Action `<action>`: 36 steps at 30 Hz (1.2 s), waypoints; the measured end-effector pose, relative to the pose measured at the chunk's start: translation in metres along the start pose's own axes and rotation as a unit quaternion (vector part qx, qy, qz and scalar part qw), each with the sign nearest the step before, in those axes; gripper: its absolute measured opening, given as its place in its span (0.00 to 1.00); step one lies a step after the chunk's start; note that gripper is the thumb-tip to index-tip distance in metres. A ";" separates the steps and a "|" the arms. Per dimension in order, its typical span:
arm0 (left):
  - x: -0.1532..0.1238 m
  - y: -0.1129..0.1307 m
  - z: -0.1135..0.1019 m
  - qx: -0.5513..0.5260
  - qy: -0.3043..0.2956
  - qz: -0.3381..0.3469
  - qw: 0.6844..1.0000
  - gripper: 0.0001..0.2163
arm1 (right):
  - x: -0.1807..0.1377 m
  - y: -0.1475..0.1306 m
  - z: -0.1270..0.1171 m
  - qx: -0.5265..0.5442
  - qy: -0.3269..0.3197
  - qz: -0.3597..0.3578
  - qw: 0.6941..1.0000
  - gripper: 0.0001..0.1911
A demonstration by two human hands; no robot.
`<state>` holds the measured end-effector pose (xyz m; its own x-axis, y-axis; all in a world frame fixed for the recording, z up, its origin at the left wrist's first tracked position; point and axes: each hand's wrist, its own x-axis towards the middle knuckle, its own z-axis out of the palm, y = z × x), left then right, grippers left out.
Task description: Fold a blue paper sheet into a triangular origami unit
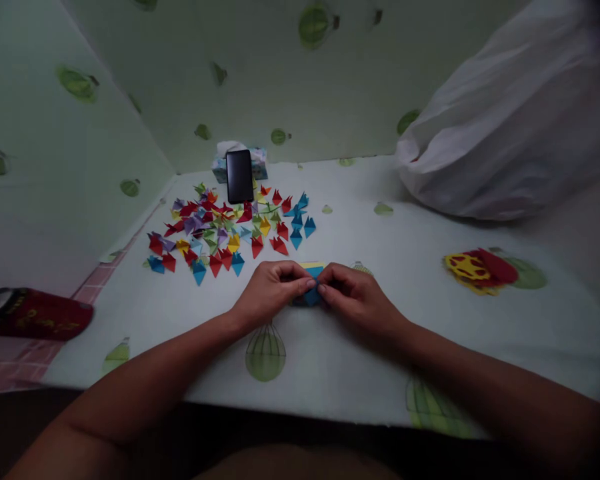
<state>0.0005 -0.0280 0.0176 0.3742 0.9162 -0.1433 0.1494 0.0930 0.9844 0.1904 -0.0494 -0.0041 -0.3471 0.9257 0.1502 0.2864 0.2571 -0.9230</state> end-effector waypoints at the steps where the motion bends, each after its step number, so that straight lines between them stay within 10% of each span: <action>1: 0.000 0.000 -0.001 0.008 -0.003 0.002 1.000 0.07 | 0.000 0.000 0.001 -0.007 0.001 -0.003 1.000 0.08; 27: 0.003 -0.003 -0.003 0.034 -0.006 0.005 0.999 0.09 | 0.000 -0.007 0.002 -0.079 0.050 -0.033 0.995 0.06; 31: 0.004 -0.004 -0.004 0.027 0.007 0.007 1.000 0.10 | -0.004 -0.022 -0.001 -0.045 0.099 -0.039 0.993 0.06; 36: 0.003 -0.008 -0.003 0.043 0.008 0.023 0.999 0.08 | -0.022 -0.072 0.000 0.027 -0.009 -0.072 0.997 0.09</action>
<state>-0.0024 -0.0244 0.0098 0.3674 0.9251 -0.0955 0.2115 0.0168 0.9772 0.1774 -0.0887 0.0585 -0.3979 0.8751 0.2755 0.1840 0.3704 -0.9105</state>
